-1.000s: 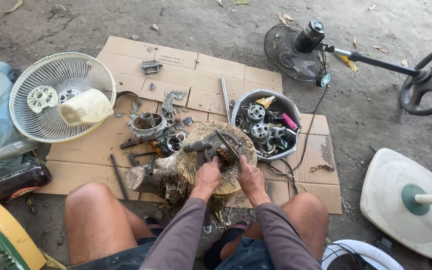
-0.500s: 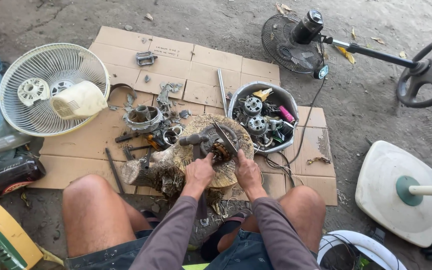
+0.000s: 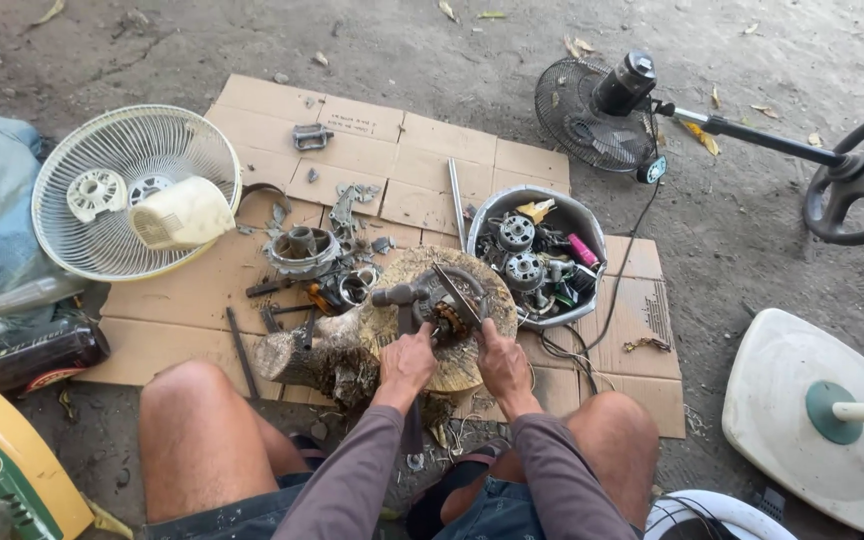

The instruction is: The person sits on the ground and uses a hammer and a metal rod to strike and adjust a circular metal component resting on a log. The person repeatedly positions the rod and strikes it with the hammer to manipulate the metal part.

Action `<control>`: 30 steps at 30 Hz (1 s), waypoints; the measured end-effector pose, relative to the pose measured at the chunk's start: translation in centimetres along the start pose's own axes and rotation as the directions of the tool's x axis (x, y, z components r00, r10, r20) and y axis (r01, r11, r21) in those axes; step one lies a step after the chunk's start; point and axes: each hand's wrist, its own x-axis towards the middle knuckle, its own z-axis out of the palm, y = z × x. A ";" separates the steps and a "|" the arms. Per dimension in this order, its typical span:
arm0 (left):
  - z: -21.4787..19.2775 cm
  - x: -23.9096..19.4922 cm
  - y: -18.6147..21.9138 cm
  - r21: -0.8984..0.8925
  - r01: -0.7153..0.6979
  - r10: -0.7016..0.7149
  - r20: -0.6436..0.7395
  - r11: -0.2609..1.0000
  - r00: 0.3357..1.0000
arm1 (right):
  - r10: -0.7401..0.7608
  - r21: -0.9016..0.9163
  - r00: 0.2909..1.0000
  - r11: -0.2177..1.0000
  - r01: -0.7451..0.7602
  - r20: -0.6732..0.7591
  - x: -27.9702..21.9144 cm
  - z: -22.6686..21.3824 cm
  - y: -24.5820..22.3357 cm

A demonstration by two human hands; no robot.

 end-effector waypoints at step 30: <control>6.2 5.7 0.8 0.077 -0.082 0.104 -0.355 0.994 0.929 | -0.022 0.072 0.995 0.997 0.015 0.102 -0.5 -3.9 -4.5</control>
